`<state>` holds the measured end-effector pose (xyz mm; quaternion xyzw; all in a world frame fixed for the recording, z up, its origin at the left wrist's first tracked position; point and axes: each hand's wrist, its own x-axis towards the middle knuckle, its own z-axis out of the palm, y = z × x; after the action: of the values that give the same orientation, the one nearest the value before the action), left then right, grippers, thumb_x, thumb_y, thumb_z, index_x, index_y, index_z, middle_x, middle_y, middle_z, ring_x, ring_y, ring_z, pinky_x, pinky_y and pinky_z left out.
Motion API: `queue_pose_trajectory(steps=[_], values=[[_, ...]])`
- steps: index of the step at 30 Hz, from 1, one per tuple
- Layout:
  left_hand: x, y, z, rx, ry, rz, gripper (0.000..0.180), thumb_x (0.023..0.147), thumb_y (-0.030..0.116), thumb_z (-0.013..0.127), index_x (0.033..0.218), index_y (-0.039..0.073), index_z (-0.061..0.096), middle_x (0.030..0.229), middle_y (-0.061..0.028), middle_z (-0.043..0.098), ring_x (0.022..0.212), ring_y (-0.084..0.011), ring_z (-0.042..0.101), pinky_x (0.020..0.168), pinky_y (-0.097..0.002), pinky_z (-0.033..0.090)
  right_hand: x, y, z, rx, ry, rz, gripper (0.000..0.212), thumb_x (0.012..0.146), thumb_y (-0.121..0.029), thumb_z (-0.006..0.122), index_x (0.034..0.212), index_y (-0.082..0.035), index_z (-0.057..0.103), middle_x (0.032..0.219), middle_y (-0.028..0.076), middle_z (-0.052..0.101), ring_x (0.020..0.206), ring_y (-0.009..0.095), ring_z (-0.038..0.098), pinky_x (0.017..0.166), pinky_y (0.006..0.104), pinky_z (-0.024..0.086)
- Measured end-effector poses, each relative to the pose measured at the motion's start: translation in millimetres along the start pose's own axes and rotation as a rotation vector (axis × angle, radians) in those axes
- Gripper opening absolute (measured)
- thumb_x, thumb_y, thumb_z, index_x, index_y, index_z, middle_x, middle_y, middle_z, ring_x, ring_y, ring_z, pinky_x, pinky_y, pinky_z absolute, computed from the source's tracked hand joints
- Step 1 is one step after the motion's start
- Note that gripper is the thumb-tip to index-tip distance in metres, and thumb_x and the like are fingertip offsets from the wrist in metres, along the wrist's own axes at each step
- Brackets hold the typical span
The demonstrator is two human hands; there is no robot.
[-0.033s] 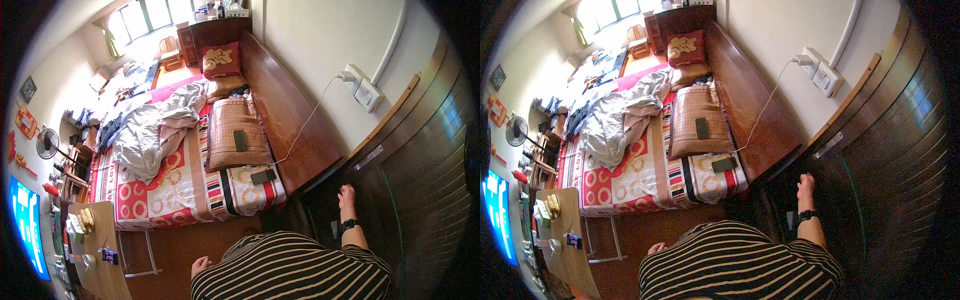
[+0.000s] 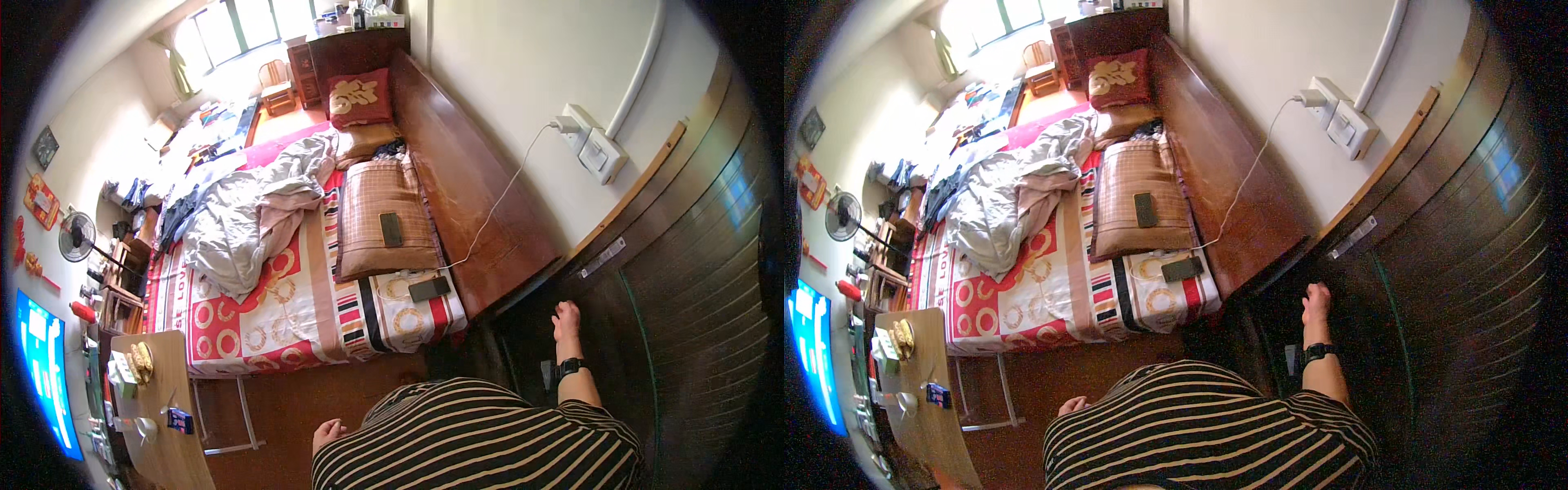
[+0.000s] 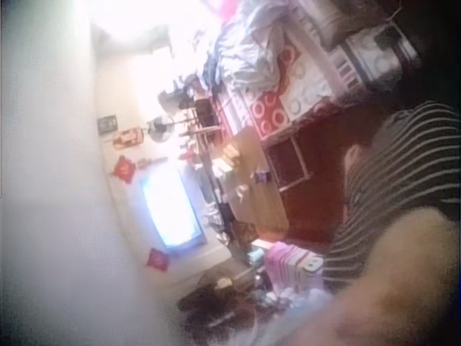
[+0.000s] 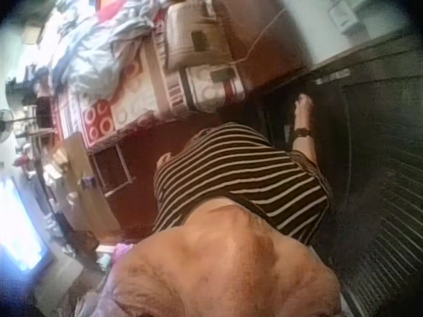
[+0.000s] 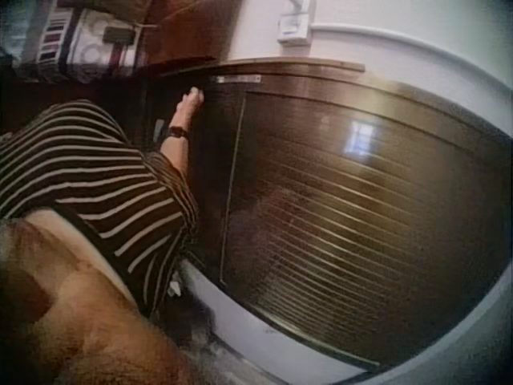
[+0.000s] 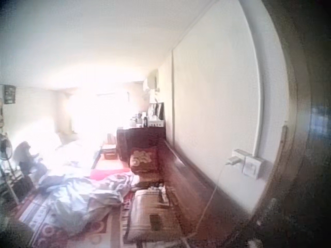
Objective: Fold various pieces of clothing and a pillowcase on a bed.
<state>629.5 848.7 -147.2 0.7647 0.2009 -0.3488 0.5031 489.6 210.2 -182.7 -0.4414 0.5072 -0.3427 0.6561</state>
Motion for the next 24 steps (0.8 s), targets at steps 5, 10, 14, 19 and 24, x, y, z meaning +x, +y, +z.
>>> queue_pose_trajectory(steps=[5,10,14,19,24], values=[[45.9,-9.5,8.8,0.076,-0.089,-0.048,0.033,0.091,0.025,0.053,0.111,-0.001,0.055,0.09,-0.0083,0.064,0.08,-0.0139,0.06,0.074,-0.0281,0.049,-20.1,-29.5,22.2,-0.333,0.046,0.0,0.015,0.077,-0.01,0.056,0.069,-0.01,0.044,0.075,0.002,0.051,0.078,0.017,0.051,0.084,0.0452,0.038],[61.2,27.8,11.3,-0.011,-0.192,0.122,0.031,0.091,0.021,0.053,0.111,-0.002,0.055,0.09,-0.011,0.064,0.074,-0.0158,0.061,0.067,-0.0287,0.05,-51.9,-109.3,69.2,-1.217,-0.492,-0.48,0.008,0.078,-0.009,0.056,0.079,-0.001,0.053,0.059,0.004,0.052,0.061,0.026,0.057,0.056,0.0353,0.045],[52.5,37.8,-3.5,-0.05,-0.158,0.178,0.03,0.09,0.018,0.053,0.111,-0.004,0.053,0.087,-0.0119,0.063,0.069,-0.0154,0.06,0.062,-0.0281,0.05,-101.0,-202.9,151.1,-1.278,-0.089,-1.373,0.042,0.08,-0.014,0.058,0.116,0.005,0.049,0.119,0.022,0.05,0.111,0.035,0.048,0.094,0.042,0.039],[39.4,2.9,-17.5,-0.064,-0.059,0.151,0.027,0.09,0.019,0.054,0.107,-0.003,0.055,0.085,-0.0086,0.065,0.071,-0.0123,0.06,0.066,-0.0259,0.05,-86.1,-263.6,181.3,-1.56,0.303,-1.31,0.06,0.078,-0.015,0.061,0.13,0.002,0.037,0.142,0.016,0.025,0.126,0.034,0.031,0.1,0.0446,0.033],[19.6,-33.1,-28.5,-0.23,-0.099,-0.118,0.029,0.09,0.021,0.053,0.108,-0.003,0.055,0.086,-0.0098,0.065,0.073,-0.0143,0.061,0.068,-0.0273,0.05,-96.2,-276.2,192.0,-1.74,0.416,-1.182,0.066,0.075,-0.019,0.065,0.132,-0.001,0.036,0.143,0.011,0.025,0.128,0.028,0.029,0.096,0.0419,0.036]])
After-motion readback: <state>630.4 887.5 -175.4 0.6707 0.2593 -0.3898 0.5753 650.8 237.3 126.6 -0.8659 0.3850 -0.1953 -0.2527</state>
